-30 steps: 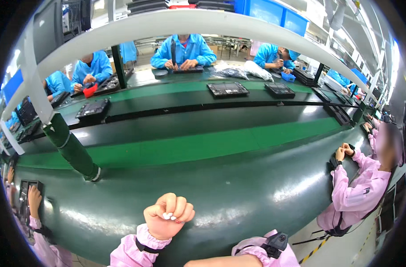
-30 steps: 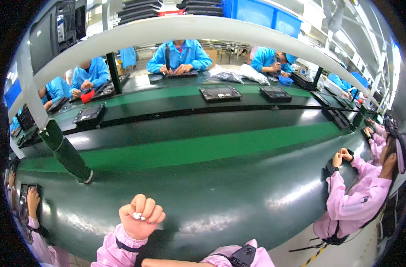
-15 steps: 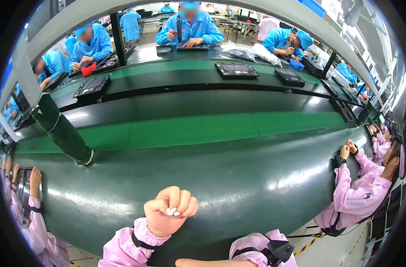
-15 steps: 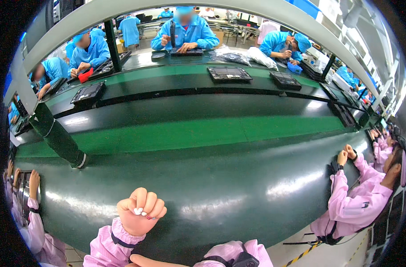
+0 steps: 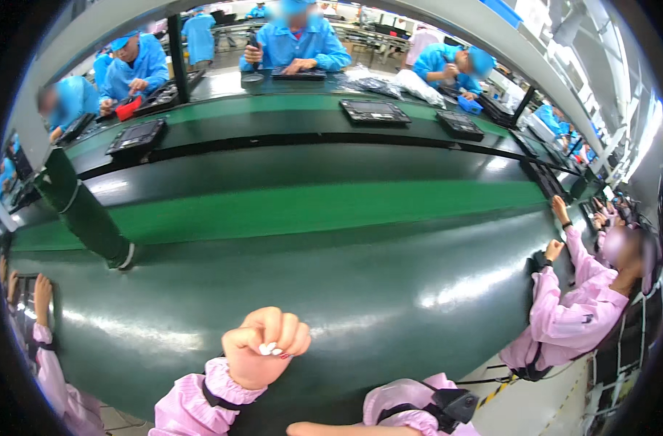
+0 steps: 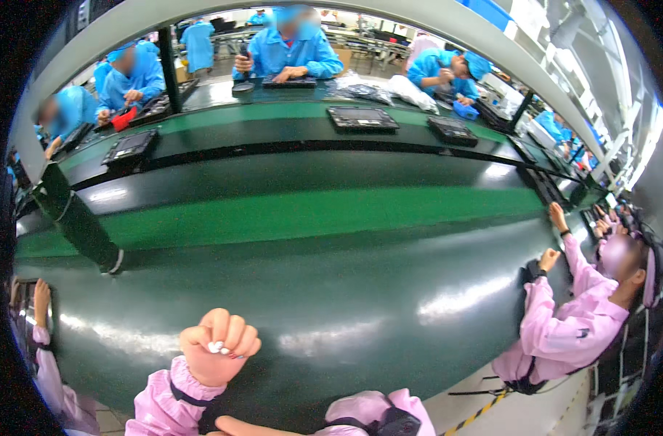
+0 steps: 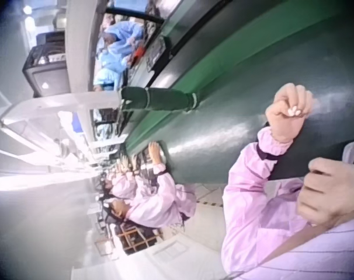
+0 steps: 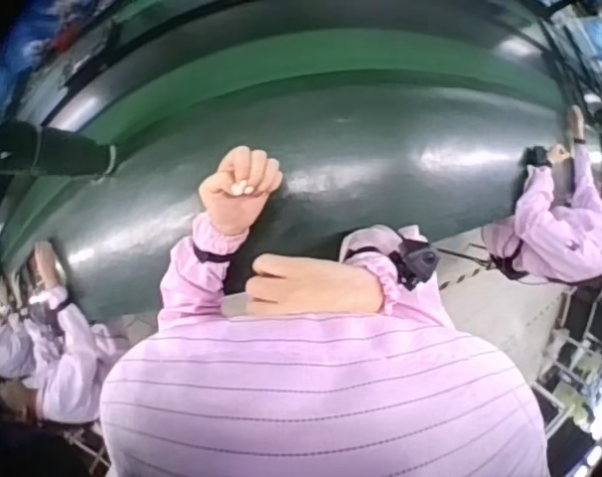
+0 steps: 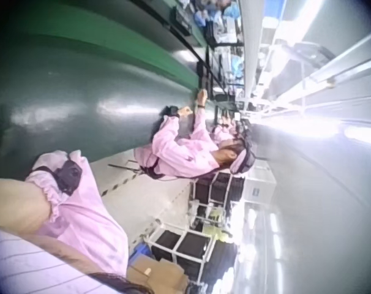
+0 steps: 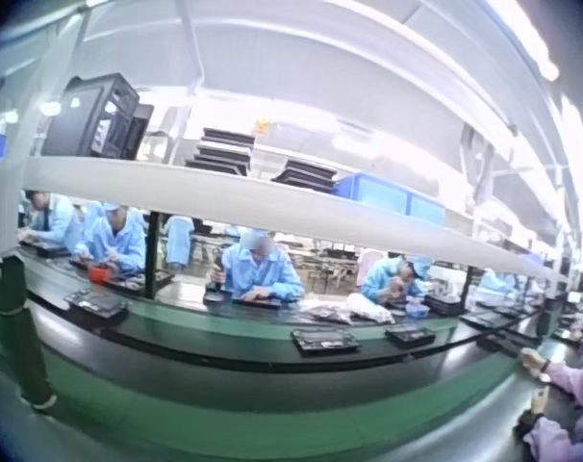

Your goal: Inspecting and testing tablet computers on an electronics assembly line using diagnostic software.

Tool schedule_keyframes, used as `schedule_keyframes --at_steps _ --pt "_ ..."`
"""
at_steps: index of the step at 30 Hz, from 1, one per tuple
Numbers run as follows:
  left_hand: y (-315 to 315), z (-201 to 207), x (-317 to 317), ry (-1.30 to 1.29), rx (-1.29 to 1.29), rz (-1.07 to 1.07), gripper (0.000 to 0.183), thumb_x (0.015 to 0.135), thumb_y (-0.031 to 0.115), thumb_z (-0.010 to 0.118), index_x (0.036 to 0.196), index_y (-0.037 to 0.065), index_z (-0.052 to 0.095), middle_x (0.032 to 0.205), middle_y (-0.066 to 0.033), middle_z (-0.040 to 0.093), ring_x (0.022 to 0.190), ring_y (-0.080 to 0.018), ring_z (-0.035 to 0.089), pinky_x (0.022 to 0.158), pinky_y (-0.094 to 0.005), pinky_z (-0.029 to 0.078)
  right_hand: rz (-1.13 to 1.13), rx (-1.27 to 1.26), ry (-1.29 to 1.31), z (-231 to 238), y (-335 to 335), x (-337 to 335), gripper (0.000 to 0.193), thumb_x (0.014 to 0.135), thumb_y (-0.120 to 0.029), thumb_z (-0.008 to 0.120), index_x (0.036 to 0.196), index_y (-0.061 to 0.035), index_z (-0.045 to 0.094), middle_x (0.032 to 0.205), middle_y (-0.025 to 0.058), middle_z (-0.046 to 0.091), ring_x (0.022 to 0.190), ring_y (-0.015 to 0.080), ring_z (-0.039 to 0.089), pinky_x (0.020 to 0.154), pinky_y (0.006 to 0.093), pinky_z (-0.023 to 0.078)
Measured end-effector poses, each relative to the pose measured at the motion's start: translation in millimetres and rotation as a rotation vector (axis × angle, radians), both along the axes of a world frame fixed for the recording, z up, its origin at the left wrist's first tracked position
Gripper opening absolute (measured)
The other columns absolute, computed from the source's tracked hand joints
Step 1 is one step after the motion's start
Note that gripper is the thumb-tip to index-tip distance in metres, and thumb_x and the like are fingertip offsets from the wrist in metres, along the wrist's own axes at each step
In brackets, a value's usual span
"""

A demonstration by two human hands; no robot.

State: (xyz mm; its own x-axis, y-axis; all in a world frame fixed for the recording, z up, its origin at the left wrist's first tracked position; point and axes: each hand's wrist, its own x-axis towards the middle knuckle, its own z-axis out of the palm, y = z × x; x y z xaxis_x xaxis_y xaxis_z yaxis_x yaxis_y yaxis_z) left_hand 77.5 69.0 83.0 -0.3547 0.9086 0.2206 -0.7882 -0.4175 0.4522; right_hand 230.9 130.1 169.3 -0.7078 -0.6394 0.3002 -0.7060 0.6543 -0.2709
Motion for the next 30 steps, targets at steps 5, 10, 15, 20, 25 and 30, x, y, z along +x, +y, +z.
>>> schedule_keyframes --at_steps 5,10,15,20,25,30 --pt "4.4 -3.2 -5.6 0.010 -0.031 0.005 0.008 0.060 0.011 0.044 0.054 0.008 0.040 0.049 -0.0031 0.037 0.048 -0.0155 0.031 0.048 -0.0300 0.024 -0.046 -0.003 -0.060 -7.3 12.5 2.3 0.020 0.070 -0.021 0.051 0.085 -0.0074 0.051 0.085 0.0048 0.050 0.079 0.0201 0.050 0.070 0.0299 0.040" --pt "2.1 -1.0 -5.2 0.019 -0.051 0.004 0.008 0.060 0.010 0.044 0.053 0.009 0.039 0.050 -0.0031 0.038 0.049 -0.0156 0.032 0.048 -0.0301 0.024 0.020 -0.044 -0.014 -5.2 7.3 -7.5 0.018 0.070 -0.021 0.051 0.082 -0.0078 0.050 0.081 0.0039 0.049 0.076 0.0190 0.049 0.069 0.0293 0.039" --pt "0.4 -2.4 -3.7 -0.004 -0.035 -0.021 0.007 0.060 0.011 0.045 0.055 0.009 0.040 0.053 -0.0029 0.039 0.051 -0.0159 0.034 0.050 -0.0302 0.025 0.105 -0.128 0.033 -11.8 -1.6 -23.2 0.017 0.069 -0.022 0.051 0.079 -0.0082 0.050 0.078 0.0030 0.048 0.074 0.0179 0.049 0.067 0.0287 0.038" --pt "-2.0 4.5 -5.8 -0.008 -0.042 -0.038 0.007 0.059 0.010 0.046 0.056 0.009 0.040 0.053 -0.0029 0.040 0.051 -0.0159 0.034 0.050 -0.0303 0.024 0.133 -0.260 0.039 -19.9 -15.8 -34.7 0.015 0.069 -0.022 0.051 0.076 -0.0086 0.050 0.075 0.0021 0.047 0.071 0.0168 0.048 0.065 0.0281 0.038" --pt "-2.3 5.0 -8.3 -0.006 -0.067 -0.032 0.005 0.056 0.009 0.045 0.055 0.008 0.040 0.052 -0.0030 0.039 0.049 -0.0160 0.033 0.049 -0.0305 0.024 0.131 -0.325 0.037 -20.4 -15.2 -38.8 0.014 0.069 -0.022 0.051 0.073 -0.0091 0.049 0.071 0.0012 0.046 0.068 0.0157 0.047 0.063 0.0275 0.037" --pt "0.2 3.6 -7.5 -0.010 -0.088 -0.031 0.006 0.057 0.008 0.045 0.054 0.008 0.040 0.051 -0.0031 0.039 0.049 -0.0158 0.032 0.048 -0.0301 0.023 0.113 -0.339 0.038 -15.6 -9.7 -36.5 0.014 0.068 -0.023 0.051 0.070 -0.0095 0.049 0.068 0.0002 0.045 0.065 0.0146 0.047 0.061 0.0270 0.037"
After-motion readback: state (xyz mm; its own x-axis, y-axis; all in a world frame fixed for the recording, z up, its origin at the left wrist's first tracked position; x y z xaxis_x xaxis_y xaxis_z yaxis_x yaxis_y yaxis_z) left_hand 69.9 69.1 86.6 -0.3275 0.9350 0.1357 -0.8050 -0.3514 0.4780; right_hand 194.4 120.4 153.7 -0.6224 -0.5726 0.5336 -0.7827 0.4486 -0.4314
